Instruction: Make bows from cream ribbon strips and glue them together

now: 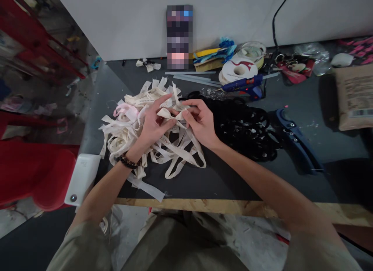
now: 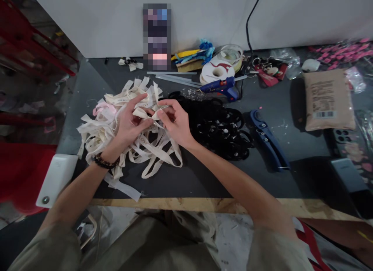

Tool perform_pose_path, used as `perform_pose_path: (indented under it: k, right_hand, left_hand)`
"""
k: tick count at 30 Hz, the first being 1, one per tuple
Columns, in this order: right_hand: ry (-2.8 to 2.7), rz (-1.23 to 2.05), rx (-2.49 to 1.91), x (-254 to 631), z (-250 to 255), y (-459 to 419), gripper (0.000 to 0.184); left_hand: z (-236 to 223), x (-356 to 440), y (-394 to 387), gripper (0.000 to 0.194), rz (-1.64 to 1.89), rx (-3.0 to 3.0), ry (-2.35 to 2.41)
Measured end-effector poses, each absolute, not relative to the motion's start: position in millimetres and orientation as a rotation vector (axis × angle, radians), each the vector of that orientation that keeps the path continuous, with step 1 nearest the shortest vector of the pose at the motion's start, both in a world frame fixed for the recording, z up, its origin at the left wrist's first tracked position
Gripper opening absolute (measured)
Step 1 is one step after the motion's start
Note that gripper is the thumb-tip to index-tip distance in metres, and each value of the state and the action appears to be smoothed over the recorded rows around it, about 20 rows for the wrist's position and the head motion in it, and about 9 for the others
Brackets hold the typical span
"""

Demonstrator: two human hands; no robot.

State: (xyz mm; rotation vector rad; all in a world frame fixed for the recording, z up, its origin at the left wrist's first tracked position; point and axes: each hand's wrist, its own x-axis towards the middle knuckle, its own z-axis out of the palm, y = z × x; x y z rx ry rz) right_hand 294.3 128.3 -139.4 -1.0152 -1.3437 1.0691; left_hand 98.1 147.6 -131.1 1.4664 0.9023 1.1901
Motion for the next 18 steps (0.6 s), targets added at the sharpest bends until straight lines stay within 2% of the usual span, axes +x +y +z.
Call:
perform_pose_path:
  k: [4,10,14,18]
  right_hand:
    - [-1.324,1.042,-0.994,293.9,-140.5,128.6,0.07]
    - [-1.28,0.995,-1.007,291.9,-140.4,128.5,0.061]
    - [-1.271,0.988,-1.029,292.0,-140.8,129.5,0.067]
    - [-1.278,0.952,-1.05,295.0,-142.0,129.0,0.066]
  left_hand:
    - [-130.0,98.9,146.4,0.088,1.188,1.426,0.898]
    - [-133.2,98.2,148.3,0.086,1.166,1.46,0.89]
    - [-132.5,97.7,148.9,0.094,1.097,1.388,0.834]
    - [-128.5,96.0,146.6,0.091,1.192,1.355,0.927]
